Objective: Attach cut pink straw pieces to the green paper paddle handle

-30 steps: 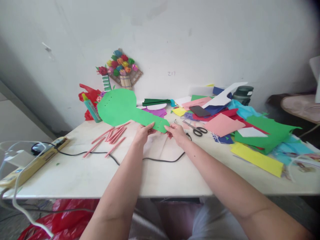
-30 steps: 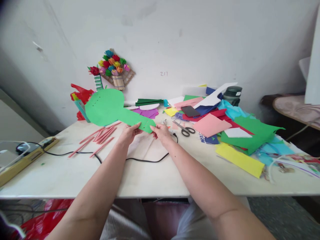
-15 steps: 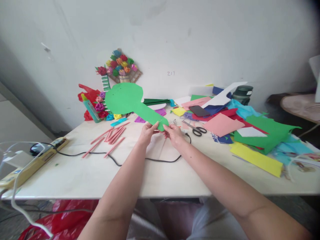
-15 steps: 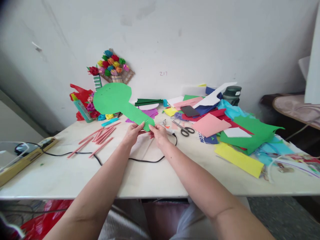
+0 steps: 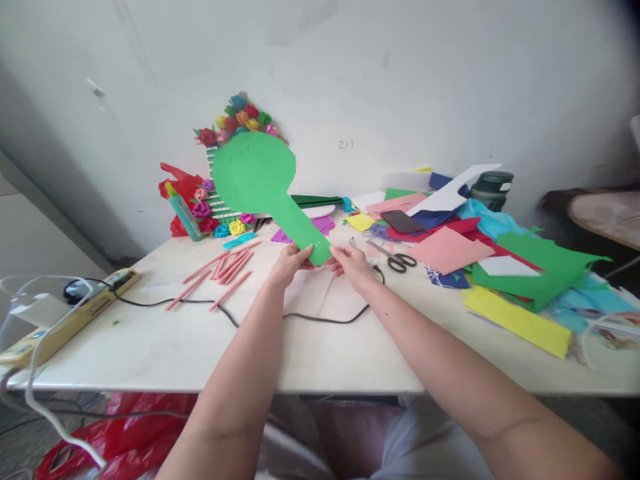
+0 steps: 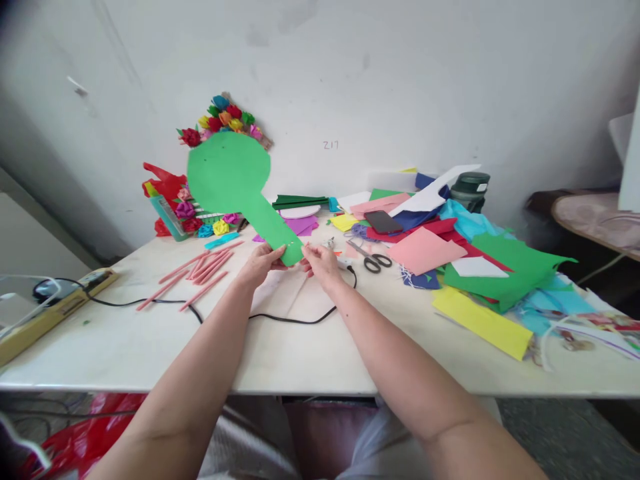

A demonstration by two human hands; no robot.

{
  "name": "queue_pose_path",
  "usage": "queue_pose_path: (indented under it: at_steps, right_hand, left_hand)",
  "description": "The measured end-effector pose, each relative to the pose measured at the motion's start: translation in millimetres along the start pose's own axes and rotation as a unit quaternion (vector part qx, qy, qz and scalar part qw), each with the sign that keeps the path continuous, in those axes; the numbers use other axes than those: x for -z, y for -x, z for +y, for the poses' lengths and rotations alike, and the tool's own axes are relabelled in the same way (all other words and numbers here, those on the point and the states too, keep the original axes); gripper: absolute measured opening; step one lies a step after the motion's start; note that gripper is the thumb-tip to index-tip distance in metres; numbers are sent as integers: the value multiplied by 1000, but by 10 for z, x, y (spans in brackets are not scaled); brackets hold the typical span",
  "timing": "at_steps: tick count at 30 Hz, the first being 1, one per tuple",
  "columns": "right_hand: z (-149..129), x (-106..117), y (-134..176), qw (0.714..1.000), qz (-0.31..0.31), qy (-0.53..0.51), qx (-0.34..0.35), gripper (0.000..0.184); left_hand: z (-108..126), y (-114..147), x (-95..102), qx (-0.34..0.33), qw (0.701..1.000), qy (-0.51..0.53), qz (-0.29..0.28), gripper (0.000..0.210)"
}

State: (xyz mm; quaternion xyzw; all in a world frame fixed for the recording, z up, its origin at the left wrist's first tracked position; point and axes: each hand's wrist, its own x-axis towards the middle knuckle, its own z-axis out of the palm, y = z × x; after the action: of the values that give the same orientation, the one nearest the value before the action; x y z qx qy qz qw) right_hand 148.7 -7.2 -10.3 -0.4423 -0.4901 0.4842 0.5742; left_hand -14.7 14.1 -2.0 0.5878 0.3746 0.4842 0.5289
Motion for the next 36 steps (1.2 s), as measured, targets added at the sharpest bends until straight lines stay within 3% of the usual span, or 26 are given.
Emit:
queue_pose_path:
  at_steps: [7, 15, 18, 20, 22, 26, 32, 36]
  right_hand:
    - [0, 33, -35, 997, -75, 15, 19, 26]
    - [-5, -96, -91, 1000, -15, 12, -4, 21]
    - [-89, -73, -210, 996, -35, 79, -11, 19]
    - [-163, -7, -322, 985, -29, 167, 21, 21]
    - [-230, 77, -424, 954, 9, 287, 88, 21]
    - [-290, 180, -508, 833, 40, 534, 139, 21]
    - [-269, 55, -591, 721, -66, 672, 156, 30]
    - [-265, -56, -753, 679, -122, 710, 137, 32]
  left_hand:
    - [37, 56, 42, 42, 995, 3, -92, 44]
    - [-3, 32, 17, 9, 999, 42, -25, 38]
    - [-14, 21, 56, 8, 999, 42, 2, 37]
    - [-18, 17, 93, 9, 998, 48, 38, 38]
    - [-24, 13, 131, 8, 995, 61, 79, 40]
    - [-51, 1, 179, -2, 988, 90, 123, 43]
    - [-111, -15, 188, -17, 989, 74, 123, 44]
    - [-139, -11, 198, -15, 989, 37, 142, 44]
